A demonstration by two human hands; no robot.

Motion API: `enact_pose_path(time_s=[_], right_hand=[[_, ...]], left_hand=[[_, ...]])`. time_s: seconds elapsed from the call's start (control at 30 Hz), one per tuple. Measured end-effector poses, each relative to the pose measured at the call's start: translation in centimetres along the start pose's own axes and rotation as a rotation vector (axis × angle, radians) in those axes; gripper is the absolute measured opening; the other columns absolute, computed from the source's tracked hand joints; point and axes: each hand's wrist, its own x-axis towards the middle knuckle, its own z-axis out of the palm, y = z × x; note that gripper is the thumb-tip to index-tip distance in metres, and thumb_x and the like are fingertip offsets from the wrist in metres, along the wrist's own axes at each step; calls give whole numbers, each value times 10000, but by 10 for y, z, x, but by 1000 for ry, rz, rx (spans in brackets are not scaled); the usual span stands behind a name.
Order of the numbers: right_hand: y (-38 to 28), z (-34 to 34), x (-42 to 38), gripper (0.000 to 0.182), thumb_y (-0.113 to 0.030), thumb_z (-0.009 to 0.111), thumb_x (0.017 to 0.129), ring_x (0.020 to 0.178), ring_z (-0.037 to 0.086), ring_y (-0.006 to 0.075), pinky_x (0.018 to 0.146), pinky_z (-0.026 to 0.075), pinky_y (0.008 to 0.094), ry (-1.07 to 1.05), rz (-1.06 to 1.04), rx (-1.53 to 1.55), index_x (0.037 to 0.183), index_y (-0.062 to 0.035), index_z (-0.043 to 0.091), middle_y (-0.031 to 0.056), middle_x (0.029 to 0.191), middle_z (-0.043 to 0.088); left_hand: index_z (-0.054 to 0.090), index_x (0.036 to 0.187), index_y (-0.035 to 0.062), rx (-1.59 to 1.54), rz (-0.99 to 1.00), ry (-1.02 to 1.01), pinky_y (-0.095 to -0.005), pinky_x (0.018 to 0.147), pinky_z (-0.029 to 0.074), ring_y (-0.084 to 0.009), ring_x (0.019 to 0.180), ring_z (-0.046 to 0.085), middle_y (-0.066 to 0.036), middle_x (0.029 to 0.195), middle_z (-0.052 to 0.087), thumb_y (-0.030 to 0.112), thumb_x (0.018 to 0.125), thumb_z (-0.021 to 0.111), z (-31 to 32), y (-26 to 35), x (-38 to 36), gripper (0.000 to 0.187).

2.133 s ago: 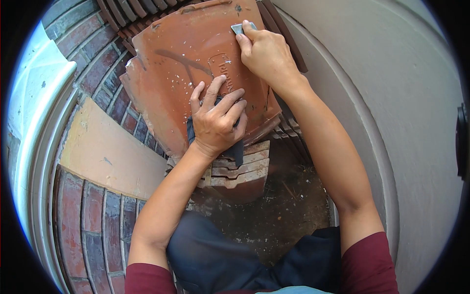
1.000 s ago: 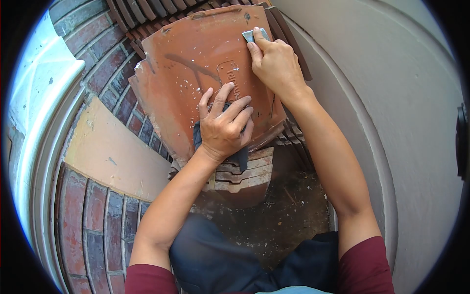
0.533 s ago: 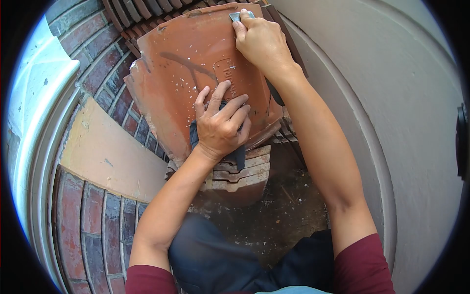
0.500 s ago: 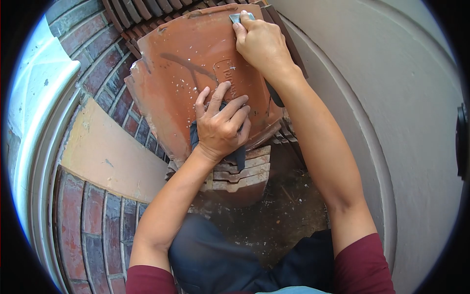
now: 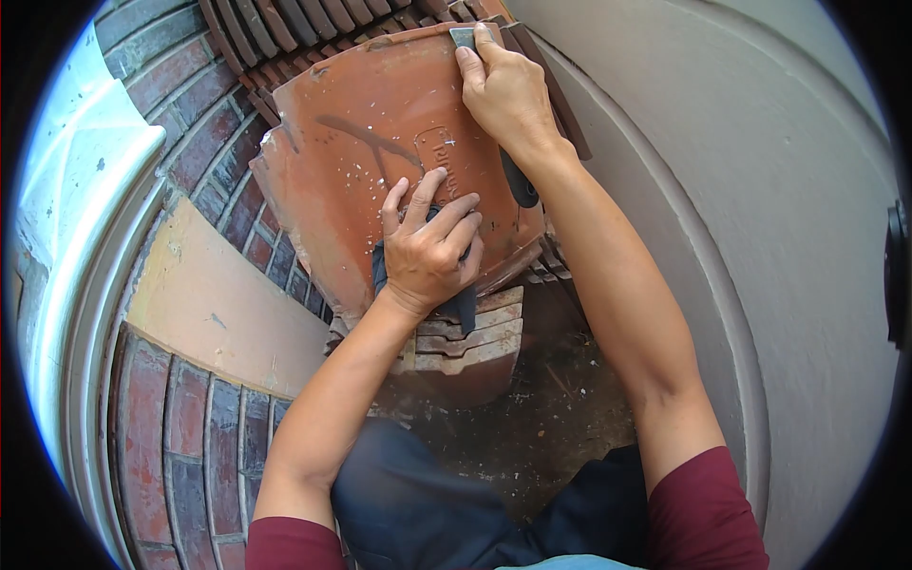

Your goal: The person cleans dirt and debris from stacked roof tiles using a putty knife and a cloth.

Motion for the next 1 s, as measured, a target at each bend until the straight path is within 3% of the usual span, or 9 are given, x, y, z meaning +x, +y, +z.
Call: enact_pose_path(time_s=[0.27, 0.4, 0.57, 0.7, 0.8, 0.9, 1.0], right_hand=[[8, -4, 4, 427, -317, 555, 1017, 1000, 697, 451, 907, 552, 514, -80, -54, -75, 1320, -42, 676, 275, 1018, 725], [4, -6, 0, 409, -310, 568, 1004, 998, 683, 459, 862, 548, 524, -107, -4, -44, 1291, -44, 689, 301, 1014, 710], [6, -21, -37, 414, -267, 632, 978, 879, 690, 443, 787, 559, 496, -219, -138, -81, 1329, -50, 669, 288, 899, 690], [-4, -30, -52, 446, -235, 685, 952, 791, 674, 423, 735, 550, 485, -225, -211, -35, 1357, -49, 655, 257, 810, 653], [-22, -22, -63, 445, -221, 699, 939, 780, 675, 420, 713, 542, 484, -278, -254, 47, 1345, -43, 662, 265, 803, 648], [-30, 0, -58, 445, -226, 698, 937, 756, 675, 413, 712, 543, 483, -202, -286, 23, 1337, -33, 664, 262, 798, 649], [-46, 14, -50, 444, -230, 690, 932, 762, 691, 415, 732, 564, 475, -153, -270, 32, 1307, 6, 671, 259, 802, 666]], left_hand=[[778, 854, 137, -3, 0, 7, -505, 1124, 324, -301, 1261, 602, 21, 1061, 757, 113, 729, 762, 1, -1, 1, 128], [778, 854, 138, -1, -8, 8, -508, 1115, 330, -300, 1262, 602, 23, 1068, 755, 113, 721, 760, 0, -1, -1, 136], [772, 879, 128, -64, -5, 2, -511, 1129, 330, -299, 1268, 595, 23, 1065, 752, 107, 706, 747, -2, -5, -3, 177], [755, 881, 103, -220, 90, 78, -438, 966, 474, -254, 1045, 675, -21, 1013, 745, 2, 647, 742, -2, -15, -2, 255], [744, 884, 84, -278, 16, 162, -383, 789, 496, -248, 854, 672, -52, 958, 731, -54, 637, 720, -12, -17, 4, 283], [737, 888, 67, -213, -83, 285, -366, 699, 464, -260, 763, 642, -55, 920, 716, -69, 652, 694, -28, -24, 16, 276], [730, 967, 29, -153, -207, 278, -360, 699, 504, -247, 737, 624, -113, 1083, 688, -51, 706, 708, -25, -31, 15, 273]])
